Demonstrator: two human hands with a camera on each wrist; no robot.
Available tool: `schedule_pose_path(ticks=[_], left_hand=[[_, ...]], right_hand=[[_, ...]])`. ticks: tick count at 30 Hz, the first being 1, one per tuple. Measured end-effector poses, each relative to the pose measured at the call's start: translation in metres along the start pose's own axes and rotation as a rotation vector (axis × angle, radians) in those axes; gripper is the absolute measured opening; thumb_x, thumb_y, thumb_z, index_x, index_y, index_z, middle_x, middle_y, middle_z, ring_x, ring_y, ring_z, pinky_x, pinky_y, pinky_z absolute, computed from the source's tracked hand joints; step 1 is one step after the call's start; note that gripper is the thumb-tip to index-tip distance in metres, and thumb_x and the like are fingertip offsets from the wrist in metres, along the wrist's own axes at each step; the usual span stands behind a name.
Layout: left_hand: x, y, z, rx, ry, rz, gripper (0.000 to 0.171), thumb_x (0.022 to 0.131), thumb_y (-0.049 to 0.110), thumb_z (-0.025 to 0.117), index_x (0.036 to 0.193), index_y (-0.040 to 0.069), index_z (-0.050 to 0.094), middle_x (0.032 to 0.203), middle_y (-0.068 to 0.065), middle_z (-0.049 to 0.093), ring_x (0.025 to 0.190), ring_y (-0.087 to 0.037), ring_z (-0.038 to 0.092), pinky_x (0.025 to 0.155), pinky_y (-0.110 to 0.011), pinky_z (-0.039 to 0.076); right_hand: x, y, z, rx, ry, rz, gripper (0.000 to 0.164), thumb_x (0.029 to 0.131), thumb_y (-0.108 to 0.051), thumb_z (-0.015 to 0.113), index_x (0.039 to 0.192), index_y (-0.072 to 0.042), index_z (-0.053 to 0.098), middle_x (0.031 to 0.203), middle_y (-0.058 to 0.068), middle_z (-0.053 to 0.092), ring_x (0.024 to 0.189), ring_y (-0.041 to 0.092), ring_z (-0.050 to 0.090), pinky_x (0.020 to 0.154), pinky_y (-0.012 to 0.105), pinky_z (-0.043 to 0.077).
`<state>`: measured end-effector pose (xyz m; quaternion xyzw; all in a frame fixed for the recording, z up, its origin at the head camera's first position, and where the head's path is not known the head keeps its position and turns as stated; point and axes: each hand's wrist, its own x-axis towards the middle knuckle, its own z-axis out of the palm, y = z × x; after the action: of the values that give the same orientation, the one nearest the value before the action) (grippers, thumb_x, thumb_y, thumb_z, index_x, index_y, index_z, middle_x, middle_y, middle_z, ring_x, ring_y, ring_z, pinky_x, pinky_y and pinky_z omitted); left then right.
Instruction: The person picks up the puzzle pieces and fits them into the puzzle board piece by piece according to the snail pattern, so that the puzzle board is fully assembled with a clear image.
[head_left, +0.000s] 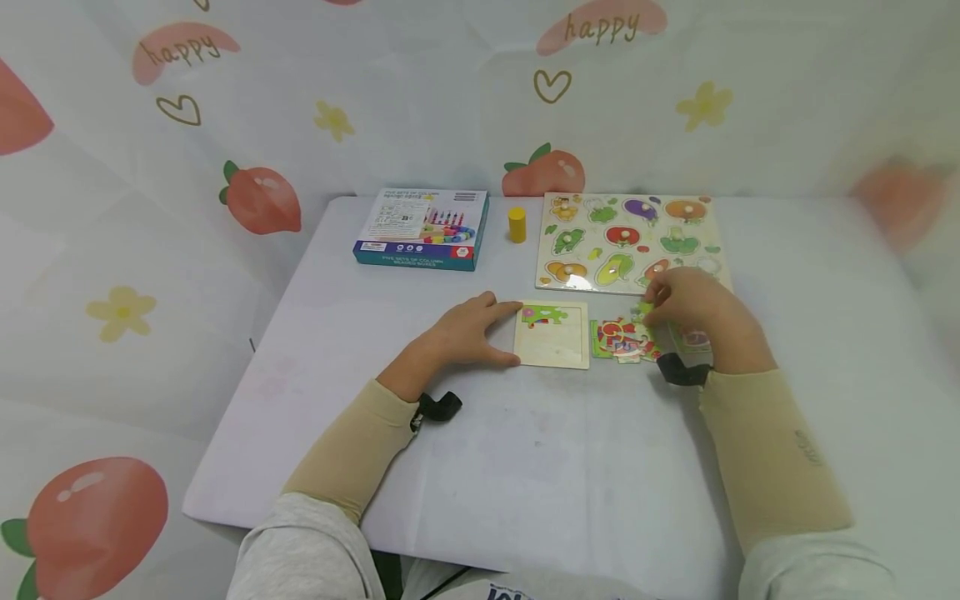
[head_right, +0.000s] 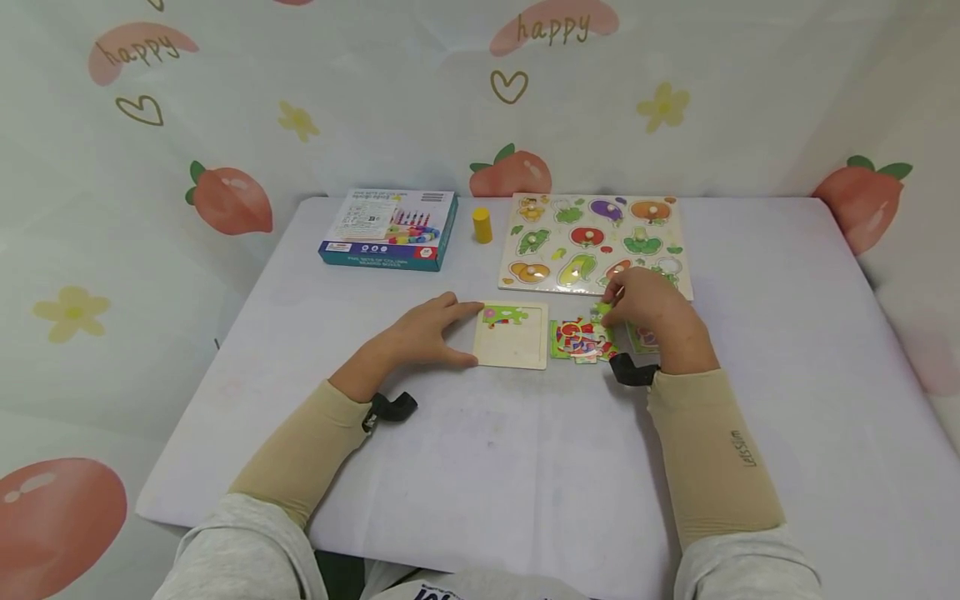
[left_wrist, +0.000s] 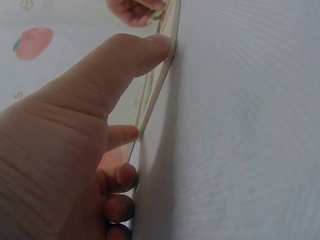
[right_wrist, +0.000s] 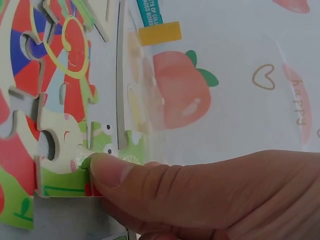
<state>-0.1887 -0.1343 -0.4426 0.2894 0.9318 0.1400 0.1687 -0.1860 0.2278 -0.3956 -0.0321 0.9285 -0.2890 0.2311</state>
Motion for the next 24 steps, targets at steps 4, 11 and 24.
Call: schedule_pose_path(ticks=[4,11,24], left_hand=[[0.000,0.000,-0.001,0.000,0.001,-0.003,0.095,0.079,0.064,0.079,0.158,0.028,0.043,0.105,-0.002,0.046,0.092,-0.017,0.047,0.073,-0.033,0.039],[-0.001,0.002,-0.001,0.000,-0.005,-0.009,0.094,0.079,0.063,0.079,0.158,0.028,0.042,0.105,-0.002,0.046,0.093,-0.017,0.047,0.073,-0.032,0.039],[-0.001,0.003,-0.002,-0.002,-0.011,-0.020,0.094,0.079,0.064,0.079,0.158,0.029,0.042,0.107,-0.002,0.047,0.094,-0.017,0.047,0.075,-0.033,0.040]], right_hand=[[0.000,0.000,-0.002,0.000,0.007,-0.012,0.028,0.088,-0.015,0.080,0.108,-0.002,0.066,0.110,0.020,0.066,0.095,0.033,0.057,0.078,0.044,0.048],[-0.003,0.002,-0.007,0.028,0.020,-0.033,0.032,0.089,-0.017,0.080,0.115,0.000,0.071,0.109,0.018,0.069,0.100,0.035,0.057,0.091,0.054,0.044],[-0.008,-0.004,-0.011,0.056,-0.010,-0.052,0.032,0.095,-0.015,0.071,0.122,0.002,0.070,0.117,0.020,0.067,0.103,0.036,0.056,0.093,0.053,0.043]])
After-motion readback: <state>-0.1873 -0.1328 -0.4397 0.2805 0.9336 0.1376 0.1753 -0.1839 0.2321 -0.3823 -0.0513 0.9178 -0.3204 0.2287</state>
